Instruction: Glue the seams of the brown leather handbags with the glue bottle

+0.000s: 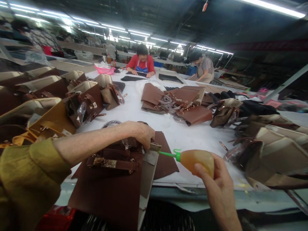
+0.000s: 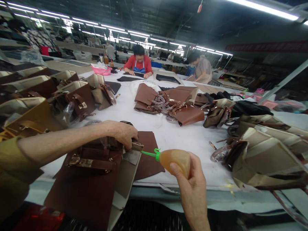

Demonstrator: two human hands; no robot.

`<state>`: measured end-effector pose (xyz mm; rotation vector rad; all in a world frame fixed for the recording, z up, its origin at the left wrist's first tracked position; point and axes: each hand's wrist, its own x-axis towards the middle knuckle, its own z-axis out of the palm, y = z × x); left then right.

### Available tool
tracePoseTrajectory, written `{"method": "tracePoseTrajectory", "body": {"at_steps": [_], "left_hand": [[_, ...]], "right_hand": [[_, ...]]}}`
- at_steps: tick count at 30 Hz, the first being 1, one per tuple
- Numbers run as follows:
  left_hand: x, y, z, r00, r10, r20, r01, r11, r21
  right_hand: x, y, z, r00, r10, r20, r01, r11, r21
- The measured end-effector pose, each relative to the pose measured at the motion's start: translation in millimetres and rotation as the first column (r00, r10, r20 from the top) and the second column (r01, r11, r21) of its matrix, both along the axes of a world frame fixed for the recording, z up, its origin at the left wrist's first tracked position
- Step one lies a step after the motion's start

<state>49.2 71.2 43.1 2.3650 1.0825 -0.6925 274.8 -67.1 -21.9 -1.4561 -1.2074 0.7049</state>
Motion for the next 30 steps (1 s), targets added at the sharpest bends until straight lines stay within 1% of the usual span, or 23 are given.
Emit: {"method": "tracePoseTrajectory", "body": {"at_steps": [3, 5, 9, 11, 16, 22, 30], "left_hand": [[0.2, -0.1, -1.0, 1.0, -0.02, 0.012, 0.02, 1.0, 0.009], [0.2, 0.3, -1.8, 1.0, -0.013, 0.012, 0.013, 1.0, 0.0], [0.1, 0.9, -2.7, 1.0, 0.0, 0.001, 0.0, 1.0, -0.005], [0.5, 0.7, -2.8, 1.0, -0.002, -0.007, 0.002, 1.0, -0.002], [2.1, -0.1, -3.6, 1.0, -0.004, -0.012, 0.004, 1.0, 0.012], [2.2, 1.5, -6.9, 1.0, -0.018, -0.008, 0.018, 1.0, 0.009], [2.8, 1.1, -10.0, 1.0, -0.024, -0.013, 0.025, 1.0, 0.016]], "right_hand": [[0.9, -2.3, -1.2, 1.0, 0.025, -0.007, -0.025, 0.999, -0.026], [2.2, -3.1, -0.9, 0.999, 0.033, -0.031, -0.034, 0.999, -0.027], [5.1, -1.9, -1.0, 0.995, -0.003, -0.103, 0.002, 1.0, -0.004], [4.9, -0.6, -0.9, 0.993, -0.008, -0.114, 0.008, 1.0, -0.003], [-0.5, 1.6, 1.7, 0.997, 0.027, -0.069, -0.029, 0.999, -0.03], [0.1, 2.9, 1.7, 0.997, 0.052, -0.064, -0.054, 0.998, -0.034], [1.2, -5.7, -1.4, 0.995, 0.101, -0.023, -0.103, 0.991, -0.089]]}}
